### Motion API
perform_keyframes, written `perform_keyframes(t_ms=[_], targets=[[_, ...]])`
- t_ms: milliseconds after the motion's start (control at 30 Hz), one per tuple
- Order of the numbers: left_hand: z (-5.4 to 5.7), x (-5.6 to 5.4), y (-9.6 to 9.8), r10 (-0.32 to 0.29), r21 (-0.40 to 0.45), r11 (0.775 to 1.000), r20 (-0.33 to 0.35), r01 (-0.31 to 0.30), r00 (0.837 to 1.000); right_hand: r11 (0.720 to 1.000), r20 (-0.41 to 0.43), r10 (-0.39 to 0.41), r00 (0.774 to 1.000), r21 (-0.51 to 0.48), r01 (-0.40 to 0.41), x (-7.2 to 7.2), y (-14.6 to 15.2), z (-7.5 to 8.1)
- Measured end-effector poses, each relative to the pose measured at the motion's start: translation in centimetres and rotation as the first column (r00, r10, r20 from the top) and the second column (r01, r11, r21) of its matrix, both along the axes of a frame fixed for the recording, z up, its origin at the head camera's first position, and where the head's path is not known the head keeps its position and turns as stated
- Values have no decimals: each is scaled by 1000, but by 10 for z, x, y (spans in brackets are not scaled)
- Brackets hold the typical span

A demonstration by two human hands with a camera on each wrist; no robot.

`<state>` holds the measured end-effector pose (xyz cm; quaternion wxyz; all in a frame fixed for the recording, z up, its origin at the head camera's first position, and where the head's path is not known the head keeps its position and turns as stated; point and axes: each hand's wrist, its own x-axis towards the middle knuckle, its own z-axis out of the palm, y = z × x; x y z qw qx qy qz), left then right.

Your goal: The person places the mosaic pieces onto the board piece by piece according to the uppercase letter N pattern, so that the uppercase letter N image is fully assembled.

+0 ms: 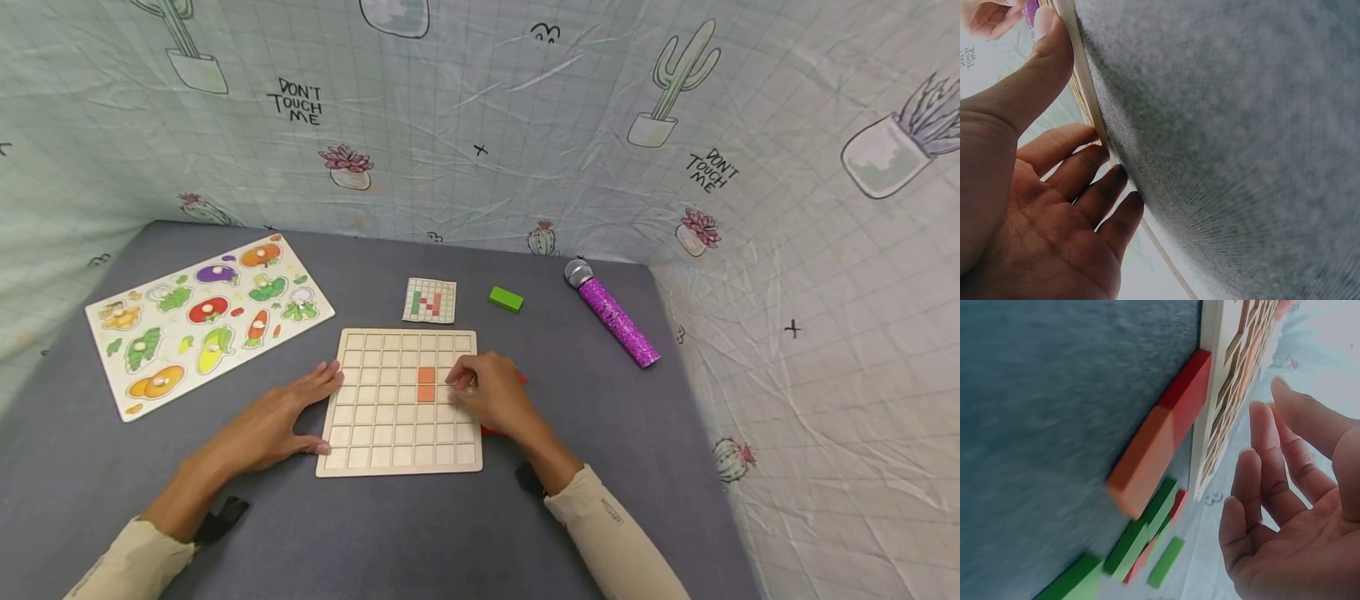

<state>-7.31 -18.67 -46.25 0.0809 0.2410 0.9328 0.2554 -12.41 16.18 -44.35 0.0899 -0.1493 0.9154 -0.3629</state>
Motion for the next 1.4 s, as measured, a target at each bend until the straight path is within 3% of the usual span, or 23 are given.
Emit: perform_keyframes(t_ms=[533, 900, 1400], targets=[[3, 0, 0, 0, -6, 1000, 2, 0, 1000, 994, 27, -105, 994, 22, 104, 27, 43, 3], [5, 0, 2, 4, -10, 1000, 10, -4, 1000, 981, 6, -168, 986, 94, 167, 42, 62, -6], [4, 1, 1, 9, -14, 1000, 7, -9, 1000, 968, -52, -162, 985, 183, 169, 48, 61, -12]])
